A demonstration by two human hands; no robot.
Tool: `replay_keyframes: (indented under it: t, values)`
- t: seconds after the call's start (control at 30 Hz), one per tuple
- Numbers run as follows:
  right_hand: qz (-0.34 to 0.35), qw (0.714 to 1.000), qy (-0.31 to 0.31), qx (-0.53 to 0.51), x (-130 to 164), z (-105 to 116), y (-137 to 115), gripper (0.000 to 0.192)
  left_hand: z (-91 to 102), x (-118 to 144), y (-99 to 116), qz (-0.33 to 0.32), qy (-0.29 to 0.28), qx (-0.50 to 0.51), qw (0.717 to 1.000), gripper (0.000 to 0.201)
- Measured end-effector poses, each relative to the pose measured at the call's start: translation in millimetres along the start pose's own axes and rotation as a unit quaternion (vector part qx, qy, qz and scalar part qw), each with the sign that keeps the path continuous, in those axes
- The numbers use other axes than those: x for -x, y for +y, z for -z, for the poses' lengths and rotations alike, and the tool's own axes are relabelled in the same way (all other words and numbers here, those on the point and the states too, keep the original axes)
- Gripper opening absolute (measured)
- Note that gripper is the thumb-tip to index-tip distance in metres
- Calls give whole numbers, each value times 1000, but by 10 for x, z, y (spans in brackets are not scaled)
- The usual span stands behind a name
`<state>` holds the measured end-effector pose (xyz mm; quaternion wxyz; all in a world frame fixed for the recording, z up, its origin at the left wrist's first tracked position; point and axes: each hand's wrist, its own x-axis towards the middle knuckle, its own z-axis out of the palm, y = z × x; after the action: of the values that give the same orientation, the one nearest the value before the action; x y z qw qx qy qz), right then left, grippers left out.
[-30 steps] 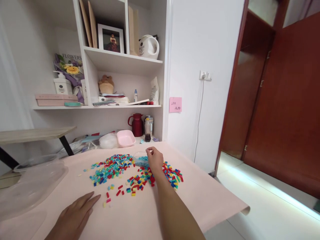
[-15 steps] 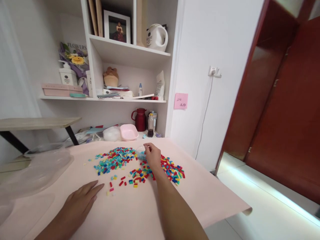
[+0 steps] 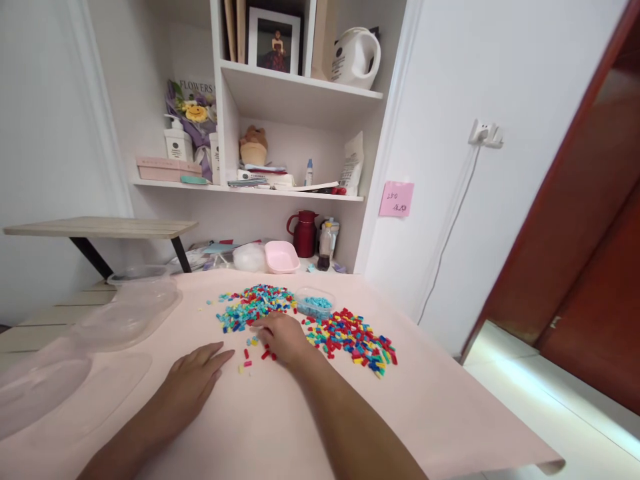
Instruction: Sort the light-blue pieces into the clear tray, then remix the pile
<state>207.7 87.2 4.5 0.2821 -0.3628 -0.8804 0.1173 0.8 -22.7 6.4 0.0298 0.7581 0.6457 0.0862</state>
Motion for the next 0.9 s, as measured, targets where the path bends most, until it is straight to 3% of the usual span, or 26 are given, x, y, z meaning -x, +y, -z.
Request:
replay_keyframes:
  t: [0.23,0.6,0.9]
  values:
    - [4,997,-34,63,-26,-69,2,30,5,-11,17,5,-9,-10,1000,50]
    - [-76,996,-27,-39,11,107,54,8,-3,-12,0,0,-5,0,1000,50]
    - [-121,992,45,12,83,387,260,7,20,9,22,6,-8,3,1000,49]
